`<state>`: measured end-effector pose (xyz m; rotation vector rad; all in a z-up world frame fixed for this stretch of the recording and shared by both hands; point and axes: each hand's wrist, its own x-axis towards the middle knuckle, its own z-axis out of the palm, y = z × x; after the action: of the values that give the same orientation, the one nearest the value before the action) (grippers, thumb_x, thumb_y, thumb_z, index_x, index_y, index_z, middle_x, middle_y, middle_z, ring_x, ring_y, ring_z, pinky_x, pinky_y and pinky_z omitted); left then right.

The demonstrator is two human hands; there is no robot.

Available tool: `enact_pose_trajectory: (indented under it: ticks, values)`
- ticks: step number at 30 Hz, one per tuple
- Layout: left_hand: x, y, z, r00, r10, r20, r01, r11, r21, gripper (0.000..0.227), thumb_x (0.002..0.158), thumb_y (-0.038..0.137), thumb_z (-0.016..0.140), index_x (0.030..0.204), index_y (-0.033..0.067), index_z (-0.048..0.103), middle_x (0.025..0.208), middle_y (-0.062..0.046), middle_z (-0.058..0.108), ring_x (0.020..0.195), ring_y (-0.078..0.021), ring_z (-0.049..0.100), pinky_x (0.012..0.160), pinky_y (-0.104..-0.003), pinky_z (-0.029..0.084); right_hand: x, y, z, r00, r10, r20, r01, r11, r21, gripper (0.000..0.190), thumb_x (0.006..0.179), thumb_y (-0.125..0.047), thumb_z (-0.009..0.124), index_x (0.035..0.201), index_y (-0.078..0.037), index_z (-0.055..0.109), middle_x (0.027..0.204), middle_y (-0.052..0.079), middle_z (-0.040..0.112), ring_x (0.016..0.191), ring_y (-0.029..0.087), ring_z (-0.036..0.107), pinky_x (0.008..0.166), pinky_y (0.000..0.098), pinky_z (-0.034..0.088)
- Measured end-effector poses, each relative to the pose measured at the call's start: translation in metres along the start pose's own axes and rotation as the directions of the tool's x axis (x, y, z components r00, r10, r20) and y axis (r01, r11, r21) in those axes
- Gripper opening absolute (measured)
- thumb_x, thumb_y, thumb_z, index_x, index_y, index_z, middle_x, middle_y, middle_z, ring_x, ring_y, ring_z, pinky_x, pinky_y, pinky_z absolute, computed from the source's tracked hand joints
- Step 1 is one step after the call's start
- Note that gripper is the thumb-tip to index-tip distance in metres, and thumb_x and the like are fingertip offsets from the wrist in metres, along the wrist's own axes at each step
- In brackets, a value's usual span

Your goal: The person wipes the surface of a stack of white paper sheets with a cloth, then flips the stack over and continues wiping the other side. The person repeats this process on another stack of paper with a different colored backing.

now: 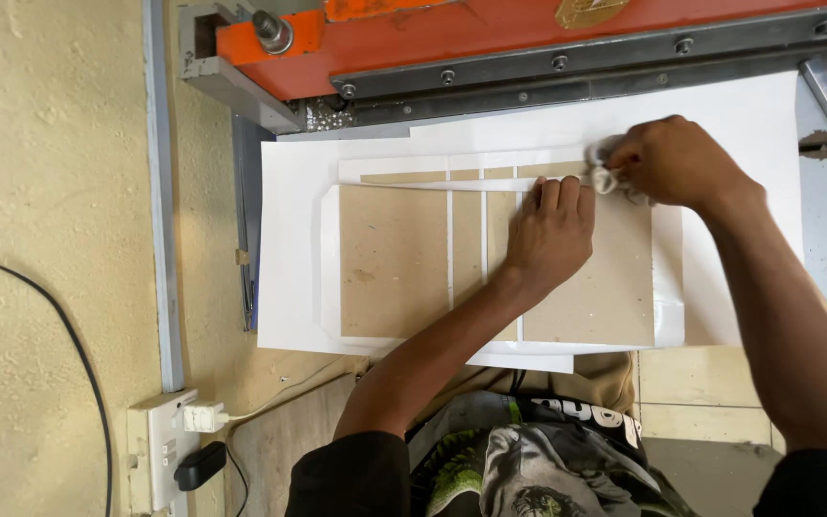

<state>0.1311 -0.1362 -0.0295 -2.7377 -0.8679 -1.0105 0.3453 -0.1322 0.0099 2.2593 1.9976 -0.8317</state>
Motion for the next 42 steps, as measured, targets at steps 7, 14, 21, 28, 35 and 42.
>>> enact_pose_trajectory:
  ticks: [7, 14, 21, 28, 35, 42]
  values:
    - [-0.01, -0.035, -0.013, 0.982, 0.086, 0.17, -0.062, 0.988, -0.142, 0.018, 0.084, 0.011, 0.067, 0.099, 0.0033, 0.068, 0.094, -0.014, 0.06, 0.093, -0.0362, 0.068, 0.086, -0.05, 0.061, 0.006, -0.009, 0.013, 0.997, -0.046, -0.055, 0.052, 0.992, 0.112, 0.019, 0.093, -0.01, 0.082, 0.111, -0.015, 0.088, 0.112, 0.008, 0.084, 0.105, 0.039, 0.079, 0.097, 0.0518, 0.063]
    - [-0.015, -0.038, -0.032, 0.974, -0.033, 0.225, 0.016, 0.997, 0.08, 0.049, 0.092, 0.03, 0.077, 0.127, -0.0025, 0.066, 0.126, -0.018, 0.068, 0.115, -0.0333, 0.064, 0.101, -0.043, 0.055, -0.009, -0.005, -0.011, 0.995, 0.056, 0.081, -0.053, 0.998, -0.038, 0.023, 0.099, -0.016, 0.071, 0.114, -0.018, 0.089, 0.138, -0.006, 0.079, 0.111, 0.027, 0.075, 0.098, 0.0415, 0.055]
    - [-0.018, -0.04, -0.026, 0.981, -0.044, 0.19, 0.043, 0.999, 0.013, 0.016, 0.088, 0.019, 0.072, 0.096, 0.0052, 0.07, 0.095, -0.013, 0.066, 0.094, -0.0336, 0.061, 0.094, -0.045, 0.055, 0.027, -0.042, 0.026, 0.948, -0.305, -0.087, 0.315, 0.94, 0.13, 0.023, 0.089, -0.002, 0.073, 0.099, -0.018, 0.086, 0.115, 0.002, 0.082, 0.094, 0.027, 0.073, 0.083, 0.042, 0.053]
    - [-0.02, -0.051, -0.03, 0.975, -0.032, 0.219, 0.035, 0.999, -0.008, 0.018, 0.091, 0.022, 0.072, 0.097, 0.0058, 0.066, 0.095, -0.01, 0.062, 0.093, -0.0301, 0.058, 0.093, -0.041, 0.055, -0.025, 0.036, -0.006, 0.946, 0.307, 0.108, -0.306, 0.952, -0.027, 0.037, 0.094, -0.008, 0.06, 0.109, -0.018, 0.092, 0.125, 0.009, 0.082, 0.113, 0.033, 0.07, 0.091, 0.0446, 0.056]
    - [-0.029, -0.085, -0.064, 0.944, -0.114, 0.309, 0.105, 0.993, 0.047, 0.078, 0.1, 0.059, 0.066, 0.145, -0.0033, 0.057, 0.146, -0.023, 0.059, 0.135, -0.0421, 0.055, 0.122, -0.055, 0.043, -0.044, 0.183, 0.07, 0.921, 0.133, -0.366, -0.06, 0.977, 0.205, 0.025, 0.106, -0.006, 0.061, 0.126, -0.013, 0.075, 0.109, 0.014, 0.072, 0.085, 0.033, 0.072, 0.066, 0.0428, 0.057]
    - [-0.034, -0.085, -0.069, 0.973, -0.058, 0.222, 0.049, 0.998, 0.048, 0.061, 0.101, 0.053, 0.068, 0.129, -0.0018, 0.071, 0.121, -0.016, 0.07, 0.113, -0.0331, 0.063, 0.113, -0.052, 0.05, -0.002, 0.002, 0.035, 0.932, -0.311, -0.188, 0.315, 0.949, -0.011, 0.028, 0.095, -0.027, 0.079, 0.121, -0.017, 0.085, 0.128, 0.006, 0.079, 0.112, 0.026, 0.074, 0.09, 0.0435, 0.057]
